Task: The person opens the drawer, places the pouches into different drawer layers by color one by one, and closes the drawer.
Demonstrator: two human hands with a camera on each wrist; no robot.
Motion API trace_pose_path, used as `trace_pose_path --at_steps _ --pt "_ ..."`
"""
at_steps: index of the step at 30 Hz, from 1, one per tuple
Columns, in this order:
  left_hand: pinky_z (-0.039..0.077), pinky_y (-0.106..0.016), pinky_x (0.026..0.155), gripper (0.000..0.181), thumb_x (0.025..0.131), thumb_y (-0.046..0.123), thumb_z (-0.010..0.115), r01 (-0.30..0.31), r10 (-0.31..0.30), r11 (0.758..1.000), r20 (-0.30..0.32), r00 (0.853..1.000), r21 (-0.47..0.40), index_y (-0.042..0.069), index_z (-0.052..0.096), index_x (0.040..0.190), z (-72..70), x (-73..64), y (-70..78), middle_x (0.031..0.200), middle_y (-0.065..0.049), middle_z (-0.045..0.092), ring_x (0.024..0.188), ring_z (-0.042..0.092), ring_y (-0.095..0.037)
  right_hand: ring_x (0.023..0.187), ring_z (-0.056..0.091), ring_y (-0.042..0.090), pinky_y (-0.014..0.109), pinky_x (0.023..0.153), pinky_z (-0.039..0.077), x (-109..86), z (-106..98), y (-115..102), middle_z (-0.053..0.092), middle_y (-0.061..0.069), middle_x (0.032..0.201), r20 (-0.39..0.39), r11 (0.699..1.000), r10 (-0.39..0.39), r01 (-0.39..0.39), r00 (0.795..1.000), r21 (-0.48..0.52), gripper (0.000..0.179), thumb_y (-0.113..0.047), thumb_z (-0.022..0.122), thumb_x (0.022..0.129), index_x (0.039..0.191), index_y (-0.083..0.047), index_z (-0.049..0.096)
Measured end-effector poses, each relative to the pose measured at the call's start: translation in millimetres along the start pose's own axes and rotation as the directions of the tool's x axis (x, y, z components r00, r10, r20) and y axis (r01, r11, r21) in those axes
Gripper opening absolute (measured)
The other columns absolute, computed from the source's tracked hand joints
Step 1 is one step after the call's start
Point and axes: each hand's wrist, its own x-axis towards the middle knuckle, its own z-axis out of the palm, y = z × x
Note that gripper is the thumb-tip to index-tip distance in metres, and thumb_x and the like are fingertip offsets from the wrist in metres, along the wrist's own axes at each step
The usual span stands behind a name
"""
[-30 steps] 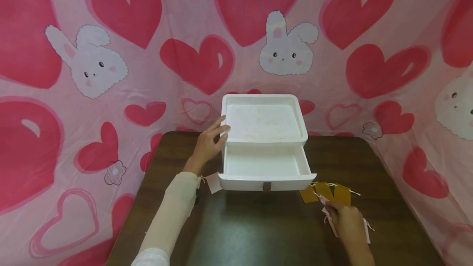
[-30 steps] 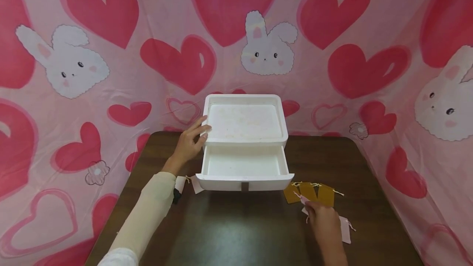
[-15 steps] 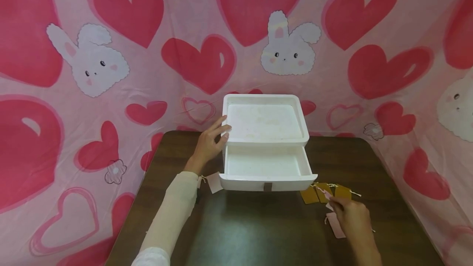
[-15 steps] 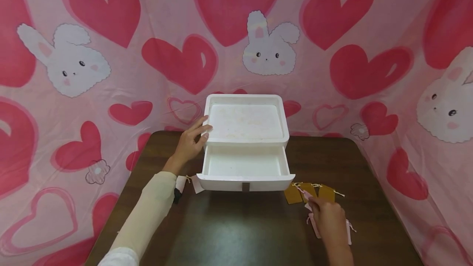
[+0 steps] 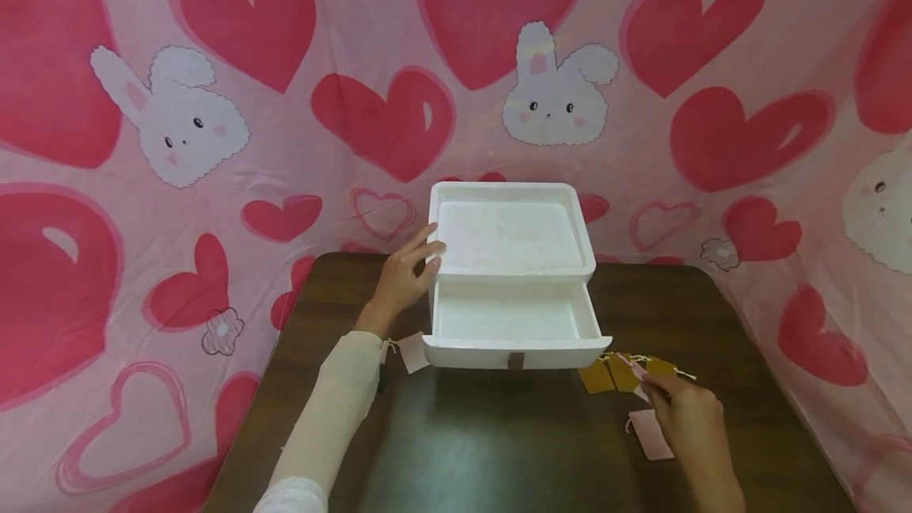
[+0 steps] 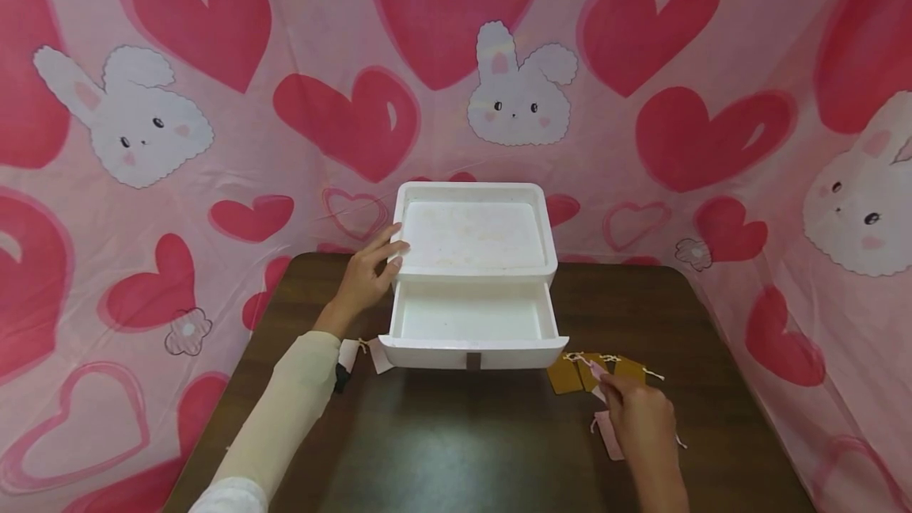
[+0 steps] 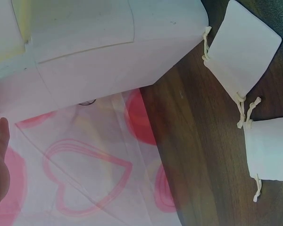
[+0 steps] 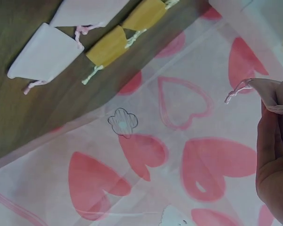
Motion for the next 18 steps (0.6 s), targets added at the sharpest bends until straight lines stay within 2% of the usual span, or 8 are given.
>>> trace_pose_path --at_steps 9,18 --pt "0.051 -0.047 0.098 0.03 0.093 0.028 0.056 0.01 -0.01 1.0 0.002 1.0 0.004 0.016 0.07 0.116 -0.3 -0.8 1.6 0.148 -0.002 0.053 0.131 0.056 -0.023 0.054 0.065 0.038 0.051 0.049 0.045 8.3 -12 -4 0.072 0.02 0.068 0.006 1.0 -0.006 0.006 1.0 -0.011 0.019 0.005 0.081 0.065 0.083 -0.001 0.077" --pt "0.051 -0.047 0.097 0.03 0.093 0.027 0.056 0.005 -0.005 1.0 0.002 1.0 -0.001 0.015 0.07 0.117 -1.3 -0.2 2.4 0.147 -0.004 0.053 0.131 0.057 -0.025 0.058 0.068 0.035 0.039 0.053 0.047 22.9 -21 -8 0.075 0.016 0.072 -0.059 0.997 -0.069 0.068 0.996 -0.02 0.022 0.007 0.082 0.062 0.082 0.0 0.076"
